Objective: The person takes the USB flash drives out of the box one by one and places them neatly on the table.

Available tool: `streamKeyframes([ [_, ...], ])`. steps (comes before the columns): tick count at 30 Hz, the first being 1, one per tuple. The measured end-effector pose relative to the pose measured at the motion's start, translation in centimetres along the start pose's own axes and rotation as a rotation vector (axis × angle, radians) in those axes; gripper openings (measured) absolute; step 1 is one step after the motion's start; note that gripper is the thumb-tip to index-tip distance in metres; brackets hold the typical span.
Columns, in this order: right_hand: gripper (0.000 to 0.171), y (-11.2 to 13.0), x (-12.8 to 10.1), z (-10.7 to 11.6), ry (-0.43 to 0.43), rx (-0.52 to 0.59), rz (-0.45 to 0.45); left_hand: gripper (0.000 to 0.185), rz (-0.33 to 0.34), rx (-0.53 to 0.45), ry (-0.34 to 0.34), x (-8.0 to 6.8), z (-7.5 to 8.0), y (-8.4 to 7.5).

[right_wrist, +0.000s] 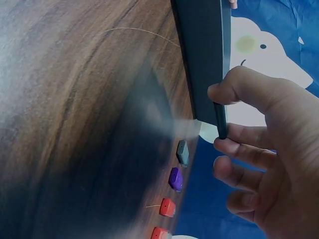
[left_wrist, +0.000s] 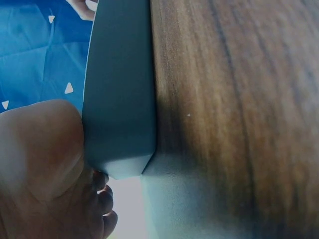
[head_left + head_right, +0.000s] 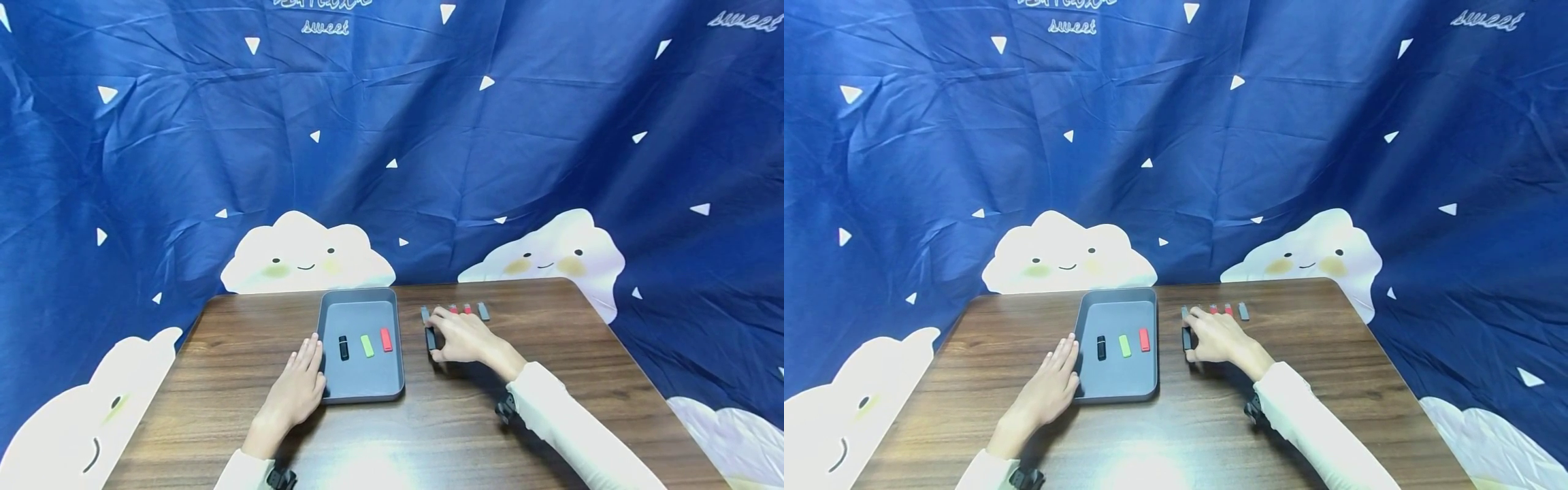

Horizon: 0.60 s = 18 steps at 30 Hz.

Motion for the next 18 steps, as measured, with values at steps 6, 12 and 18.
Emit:
streamKeyframes([
  [6,0.055,-0.17,-0.06,-0.36,0.018,0.012,-0.012,0.06,-0.009,0.003,-0.017,-0.14,0.28,-0.17],
  [12,0.055,-0.19,0.04,-0.65,0.051,0.028,-0.029,0.059,-0.005,0.01,-0.014,-0.12,0.39,-0.29],
  [18,0.058,-0.25,0.15,-1.05,0.083,0.046,-0.044,0.059,-0.002,0.012,-0.016,-0.05,0.15,-0.13],
])
Point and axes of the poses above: each hand's wrist, its own x-axis towards the middle knuckle, its own z-axis out of the back of the hand, y = z × x, the point moved 1 cm from there along x, towards the middle knuckle, and after that the axes turned 3 degrees about -y, right-handed, at the moved point
